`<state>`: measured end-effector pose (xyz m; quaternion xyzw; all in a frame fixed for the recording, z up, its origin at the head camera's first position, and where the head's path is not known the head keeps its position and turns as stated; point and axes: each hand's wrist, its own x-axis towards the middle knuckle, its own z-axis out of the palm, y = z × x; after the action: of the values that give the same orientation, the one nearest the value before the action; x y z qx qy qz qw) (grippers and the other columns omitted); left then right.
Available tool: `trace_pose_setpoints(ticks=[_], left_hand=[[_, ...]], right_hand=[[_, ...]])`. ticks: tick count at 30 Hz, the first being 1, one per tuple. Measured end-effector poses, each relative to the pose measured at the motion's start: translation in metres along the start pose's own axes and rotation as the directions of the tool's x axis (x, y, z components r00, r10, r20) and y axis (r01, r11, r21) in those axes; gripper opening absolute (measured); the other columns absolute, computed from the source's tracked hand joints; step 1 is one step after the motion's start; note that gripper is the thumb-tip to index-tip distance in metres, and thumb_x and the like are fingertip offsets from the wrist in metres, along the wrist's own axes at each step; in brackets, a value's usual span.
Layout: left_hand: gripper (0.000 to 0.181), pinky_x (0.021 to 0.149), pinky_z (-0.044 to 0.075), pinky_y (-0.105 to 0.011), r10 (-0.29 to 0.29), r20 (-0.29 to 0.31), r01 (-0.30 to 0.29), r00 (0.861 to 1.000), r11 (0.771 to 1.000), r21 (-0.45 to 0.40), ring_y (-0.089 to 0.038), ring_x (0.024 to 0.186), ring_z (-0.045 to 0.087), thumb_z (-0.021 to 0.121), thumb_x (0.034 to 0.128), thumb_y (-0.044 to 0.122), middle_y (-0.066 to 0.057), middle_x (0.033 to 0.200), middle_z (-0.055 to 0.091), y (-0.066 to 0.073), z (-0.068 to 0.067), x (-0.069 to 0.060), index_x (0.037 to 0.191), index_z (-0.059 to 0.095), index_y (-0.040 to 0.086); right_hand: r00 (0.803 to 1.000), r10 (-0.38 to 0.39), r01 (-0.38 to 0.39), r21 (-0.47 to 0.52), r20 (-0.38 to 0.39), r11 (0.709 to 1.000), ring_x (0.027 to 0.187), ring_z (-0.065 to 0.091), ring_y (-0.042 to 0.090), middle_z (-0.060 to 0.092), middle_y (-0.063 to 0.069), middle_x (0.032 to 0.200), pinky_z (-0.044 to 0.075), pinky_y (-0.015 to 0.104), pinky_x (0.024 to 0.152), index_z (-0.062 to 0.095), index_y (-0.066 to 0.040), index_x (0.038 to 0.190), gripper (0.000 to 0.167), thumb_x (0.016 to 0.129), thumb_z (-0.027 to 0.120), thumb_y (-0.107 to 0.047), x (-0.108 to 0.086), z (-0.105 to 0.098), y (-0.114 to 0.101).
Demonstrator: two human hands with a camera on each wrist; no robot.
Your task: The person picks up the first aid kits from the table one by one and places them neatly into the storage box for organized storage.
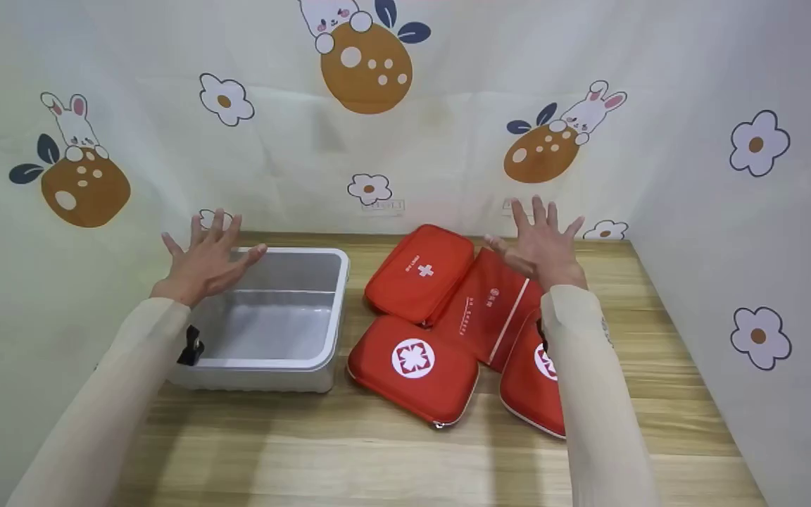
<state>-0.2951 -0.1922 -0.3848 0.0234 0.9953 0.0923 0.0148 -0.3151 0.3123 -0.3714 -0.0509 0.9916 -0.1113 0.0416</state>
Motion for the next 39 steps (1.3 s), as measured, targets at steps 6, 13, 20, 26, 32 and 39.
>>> trace_pose_setpoints(ticks=[6, 13, 20, 26, 32, 39], left_hand=[[0.091, 0.108, -0.015, -0.083, -0.014, 0.042, 0.015, 0.999, 0.999, -0.042, -0.051, 0.152, -0.014, 0.025, 0.0972, 0.074, -0.02, 0.168, -0.007, -0.007, -0.009, -0.008, 0.162, 0.007, 0.013], [0.094, 0.108, -0.013, -0.083, -0.05, 0.151, 0.074, 0.987, 0.985, -0.157, -0.052, 0.15, -0.017, 0.018, 0.096, 0.076, -0.021, 0.167, -0.014, -0.012, -0.019, -0.02, 0.162, 0.0, 0.012], [0.094, 0.106, -0.013, -0.084, -0.061, 0.23, 0.108, 0.971, 0.975, -0.196, -0.056, 0.149, -0.013, 0.017, 0.0968, 0.075, -0.023, 0.166, -0.017, -0.03, -0.025, -0.035, 0.161, -0.009, 0.01], [0.1, 0.105, -0.013, -0.084, -0.08, 0.293, 0.151, 0.953, 0.962, -0.228, -0.064, 0.144, -0.011, 0.016, 0.0948, 0.078, -0.027, 0.164, -0.016, -0.051, -0.024, -0.049, 0.16, -0.01, 0.006], [0.101, 0.111, -0.006, -0.08, -0.065, 0.354, 0.19, 0.933, 0.924, -0.332, -0.06, 0.145, -0.015, 0.02, 0.0951, 0.077, -0.027, 0.162, -0.022, -0.067, -0.025, -0.067, 0.158, -0.013, 0.005], [0.093, 0.115, 0.003, -0.077, -0.046, 0.327, 0.187, 0.944, 0.889, -0.417, -0.054, 0.149, -0.013, 0.023, 0.1001, 0.069, -0.028, 0.161, -0.021, -0.083, -0.021, -0.084, 0.158, -0.013, 0.006]], right_hand=[[1.0, 0.001, -0.001, 0.005, -0.007, 1.0, 0.15, -0.001, 0.056, -0.001, 0.029, 0.166, -0.009, 0.082, 0.109, 0.004, -0.013, 0.162, 0.096, 0.095, 0.036, -0.074, -0.004, 0.001, 0.006], [1.0, -0.005, 0.004, -0.026, -0.029, 1.0, 0.148, 0.006, 0.058, 0.007, 0.033, 0.163, 0.0, 0.084, 0.11, 0.011, -0.008, 0.161, 0.098, 0.094, 0.036, -0.075, -0.014, 0.005, 0.016], [0.999, 0.006, -0.008, -0.053, -0.045, 0.999, 0.144, 0.016, 0.06, 0.016, 0.035, 0.16, 0.004, 0.084, 0.11, 0.018, -0.005, 0.159, 0.098, 0.093, 0.038, -0.074, -0.026, 0.015, 0.027], [1.0, 0.013, -0.013, -0.019, -0.021, 1.0, 0.144, 0.016, 0.059, 0.018, 0.036, 0.158, 0.0, 0.085, 0.109, 0.018, -0.004, 0.159, 0.099, 0.092, 0.044, -0.073, -0.035, 0.026, 0.038], [0.999, 0.035, -0.037, 0.059, 0.026, 0.998, 0.141, 0.018, 0.061, 0.018, 0.037, 0.155, 0.004, 0.085, 0.108, 0.017, -0.003, 0.159, 0.1, 0.092, 0.049, -0.07, -0.044, 0.046, 0.05], [0.998, 0.033, -0.039, 0.112, 0.055, 0.993, 0.137, 0.026, 0.061, 0.022, 0.039, 0.153, 0.012, 0.083, 0.109, 0.02, 0.0, 0.157, 0.1, 0.093, 0.047, -0.071, -0.061, 0.077, 0.069]])
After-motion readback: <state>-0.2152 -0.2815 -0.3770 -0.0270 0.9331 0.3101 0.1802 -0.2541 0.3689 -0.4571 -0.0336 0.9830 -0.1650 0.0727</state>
